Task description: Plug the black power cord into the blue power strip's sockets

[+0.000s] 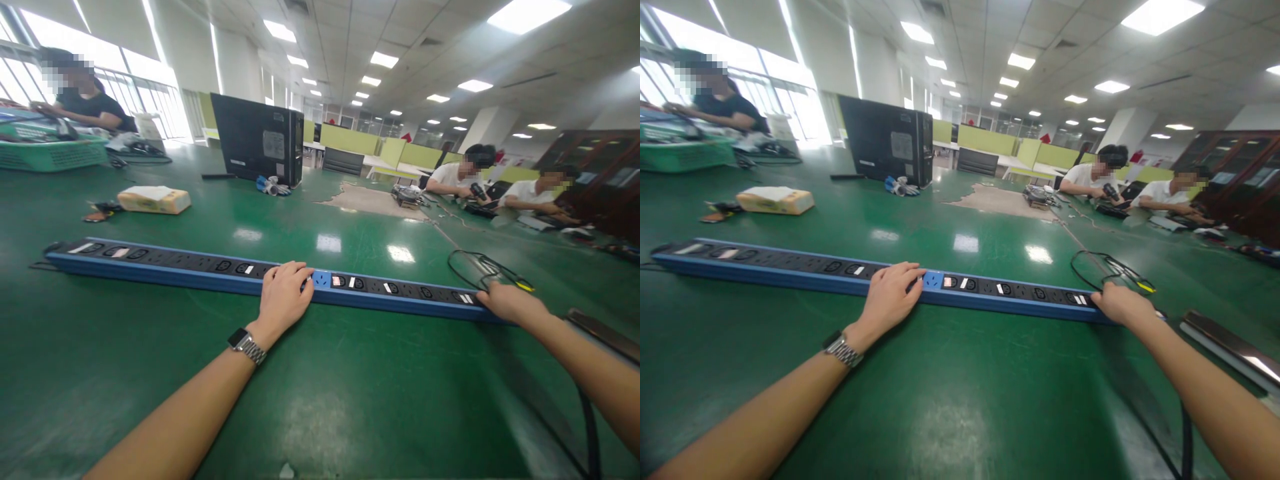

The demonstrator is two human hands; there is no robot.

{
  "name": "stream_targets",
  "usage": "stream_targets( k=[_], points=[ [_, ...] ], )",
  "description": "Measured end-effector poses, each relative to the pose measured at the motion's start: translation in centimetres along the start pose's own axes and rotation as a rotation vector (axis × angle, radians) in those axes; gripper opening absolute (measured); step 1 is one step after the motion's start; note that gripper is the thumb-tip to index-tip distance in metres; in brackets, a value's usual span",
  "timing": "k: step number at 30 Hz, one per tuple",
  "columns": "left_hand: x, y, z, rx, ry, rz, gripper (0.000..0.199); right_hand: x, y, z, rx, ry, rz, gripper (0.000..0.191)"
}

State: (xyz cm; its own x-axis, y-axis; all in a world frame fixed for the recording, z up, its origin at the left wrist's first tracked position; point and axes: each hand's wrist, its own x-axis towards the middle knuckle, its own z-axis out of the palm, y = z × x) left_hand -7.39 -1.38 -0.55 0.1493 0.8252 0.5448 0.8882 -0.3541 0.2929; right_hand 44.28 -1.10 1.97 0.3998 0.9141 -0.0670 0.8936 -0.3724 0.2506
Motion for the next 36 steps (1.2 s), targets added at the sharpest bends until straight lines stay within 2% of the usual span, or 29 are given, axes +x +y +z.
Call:
stream_targets(
  k=[11, 21, 27, 30, 34, 36],
  points=[
    [0.0, 0.0, 0.1, -0.006, 0.006, -0.004, 0.029, 0.1, 0.1, 0.2, -0.014, 0.011, -0.029, 0.055],
    [0.2, 0.2, 0.0, -0.012, 0.021, -0.014, 0.028, 1.8, 1.5, -0.4, 0.026, -0.033, -0.186, 0.041],
    [0.1, 0.2, 0.0, -0.01, 0.013, -0.019, 0.029, 0.7, 1.3, -0.3, 0.082, -0.018, -0.141, 0.04],
    [0.1, 0.2, -0.1, -0.01, 0.007, -0.019, 0.03, -0.2, 1.4, -1.4, 0.139, -0.008, -0.104, 0.04],
    [0.1, 0.4, -0.1, -0.007, 0.006, -0.019, 0.03, -1.1, 2.3, -5.0, 0.224, 0.136, 0.081, 0.05],
    [0.2, 0.4, -0.2, -0.009, 0.007, -0.024, 0.03, -1.5, 1.9, -6.7, 0.236, 0.166, 0.055, 0.051]
  ],
)
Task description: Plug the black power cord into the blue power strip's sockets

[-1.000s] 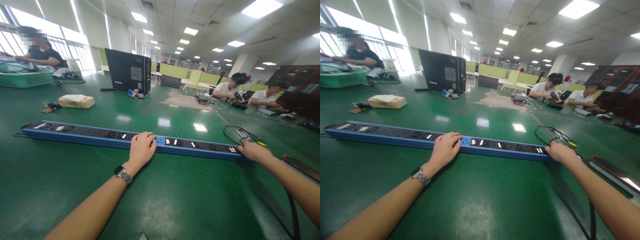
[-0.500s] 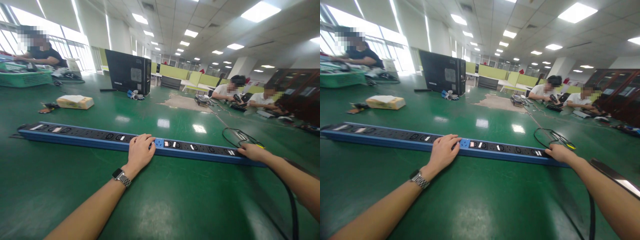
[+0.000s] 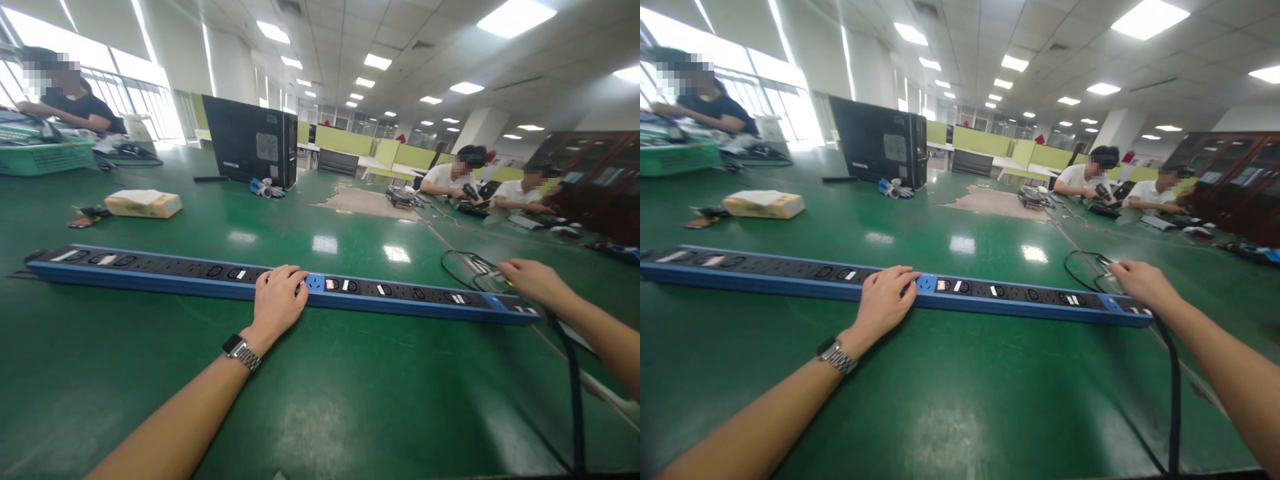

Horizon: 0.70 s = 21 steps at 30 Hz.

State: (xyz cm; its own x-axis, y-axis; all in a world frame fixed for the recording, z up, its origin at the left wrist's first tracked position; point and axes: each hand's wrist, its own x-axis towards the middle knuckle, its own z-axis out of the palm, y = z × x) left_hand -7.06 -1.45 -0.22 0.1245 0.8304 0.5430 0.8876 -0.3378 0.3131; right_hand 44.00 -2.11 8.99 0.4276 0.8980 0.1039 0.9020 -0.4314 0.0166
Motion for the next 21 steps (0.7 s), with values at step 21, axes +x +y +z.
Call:
stream_targets(
  k=[21],
  points=[
    [-0.2, -0.3, 0.2, 0.0, 0.0, 0.011, 0.03, -4.8, -12.6, 4.4, -0.188, -0.192, -0.171, 0.051]
  ],
)
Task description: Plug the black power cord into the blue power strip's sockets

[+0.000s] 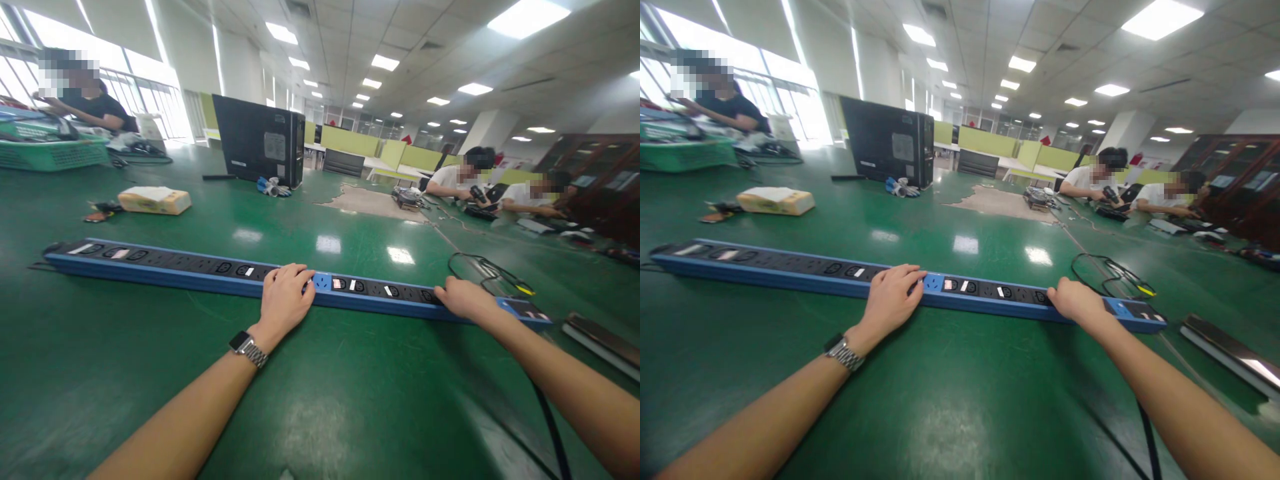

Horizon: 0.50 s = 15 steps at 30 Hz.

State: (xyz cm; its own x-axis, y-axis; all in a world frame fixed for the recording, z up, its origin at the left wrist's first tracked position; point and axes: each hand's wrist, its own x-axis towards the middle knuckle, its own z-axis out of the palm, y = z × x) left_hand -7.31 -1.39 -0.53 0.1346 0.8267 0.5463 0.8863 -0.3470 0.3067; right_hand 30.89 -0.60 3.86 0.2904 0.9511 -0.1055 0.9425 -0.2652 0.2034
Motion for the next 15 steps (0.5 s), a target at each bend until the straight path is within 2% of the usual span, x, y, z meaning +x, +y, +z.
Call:
stream_targets(
  k=[5, 15],
  points=[
    [0.0, 0.0, 0.0, -0.002, -0.006, -0.005, 0.03, -1.6, -1.2, 0.2, 0.039, 0.039, 0.093, 0.051],
    [0.0, 0.1, -0.2, -0.008, -0.014, -0.002, 0.031, -1.0, -1.1, -0.5, 0.013, 0.001, 0.059, 0.052]
  ],
)
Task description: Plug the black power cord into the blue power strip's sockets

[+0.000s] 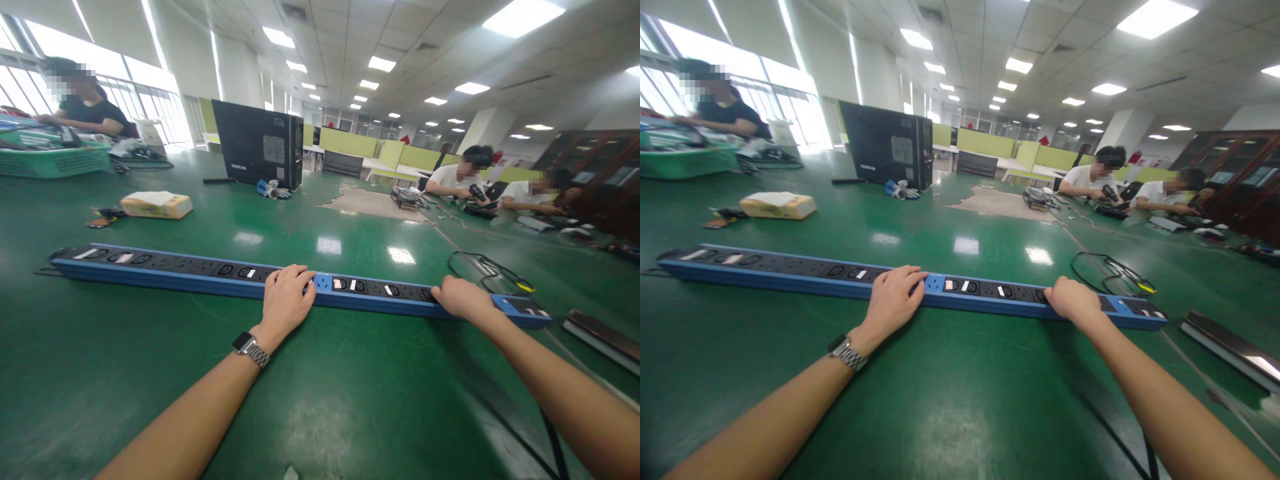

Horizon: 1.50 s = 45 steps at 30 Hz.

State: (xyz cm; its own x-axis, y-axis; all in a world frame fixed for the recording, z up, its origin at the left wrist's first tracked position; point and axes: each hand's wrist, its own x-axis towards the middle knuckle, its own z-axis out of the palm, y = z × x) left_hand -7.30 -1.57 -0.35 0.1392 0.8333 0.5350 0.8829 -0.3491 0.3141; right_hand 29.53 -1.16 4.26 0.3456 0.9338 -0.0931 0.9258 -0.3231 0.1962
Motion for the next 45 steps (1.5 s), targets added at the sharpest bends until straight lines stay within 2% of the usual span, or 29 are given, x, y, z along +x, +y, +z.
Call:
stream_targets(
  k=[11, 18, 23, 25, 26, 28, 30, 31, 33, 34, 35, 36, 38, 41, 43, 45],
  points=[
    [0.1, 0.1, 0.2, 0.018, 0.024, 0.008, 0.03, 1.2, 0.7, -0.8, -0.083, -0.079, -0.107, 0.048],
    [0.1, 0.3, 0.3, 0.028, 0.01, 0.007, 0.031, -0.5, 0.2, -0.9, -0.099, 0.028, -0.034, 0.051],
    [0.0, 0.2, 0.3, 0.041, 0.011, 0.011, 0.031, -1.3, -0.4, -0.3, -0.098, 0.061, -0.036, 0.05],
    [0.0, 0.2, 0.4, 0.042, 0.013, 0.01, 0.031, -1.2, 0.1, -1.6, -0.086, 0.096, -0.007, 0.05],
    [0.1, 0.2, 0.5, 0.042, 0.012, 0.011, 0.031, -1.2, 0.5, -2.8, -0.07, 0.125, 0.013, 0.05],
    [0.1, 0.2, 0.5, 0.046, 0.01, 0.014, 0.031, -1.0, 1.8, -6.6, 0.016, 0.2, 0.081, 0.053],
    [0.1, 0.3, 0.5, 0.052, 0.009, 0.016, 0.031, -1.2, 2.8, -10.9, 0.101, 0.32, 0.018, 0.051],
    [0.1, 0.3, 0.4, 0.054, 0.008, 0.017, 0.031, -1.6, 2.9, -12.8, 0.186, 0.334, -0.043, 0.05],
    [0.1, 0.3, 0.4, 0.056, 0.003, 0.02, 0.031, -2.8, 2.0, -15.3, 0.368, 0.236, -0.138, 0.049],
    [0.1, 0.2, 0.4, 0.056, 0.002, 0.023, 0.032, -3.4, 0.9, -15.7, 0.395, 0.172, -0.151, 0.05],
    [0.1, 0.2, 0.3, 0.054, 0.001, 0.027, 0.032, -4.1, -0.4, -15.6, 0.443, 0.042, -0.199, 0.049],
    [0.1, 0.1, 0.3, 0.051, 0.004, 0.03, 0.031, -4.5, -1.9, -15.1, 0.454, -0.089, -0.234, 0.047],
    [0.1, 0.1, 0.3, 0.043, 0.016, 0.028, 0.031, -4.8, -5.1, -13.3, 0.383, -0.157, -0.289, 0.045],
    [0.0, 0.0, 0.2, 0.034, 0.034, 0.019, 0.03, -3.9, -8.9, -10.4, 0.209, -0.158, -0.393, 0.043],
    [0.0, 0.1, 0.2, 0.032, 0.038, 0.015, 0.03, -2.8, -10.5, -9.2, 0.129, -0.145, -0.442, 0.042],
    [0.0, 0.1, 0.2, 0.03, 0.041, 0.011, 0.03, -1.9, -11.4, -8.3, 0.094, -0.184, -0.451, 0.043]
  ],
)
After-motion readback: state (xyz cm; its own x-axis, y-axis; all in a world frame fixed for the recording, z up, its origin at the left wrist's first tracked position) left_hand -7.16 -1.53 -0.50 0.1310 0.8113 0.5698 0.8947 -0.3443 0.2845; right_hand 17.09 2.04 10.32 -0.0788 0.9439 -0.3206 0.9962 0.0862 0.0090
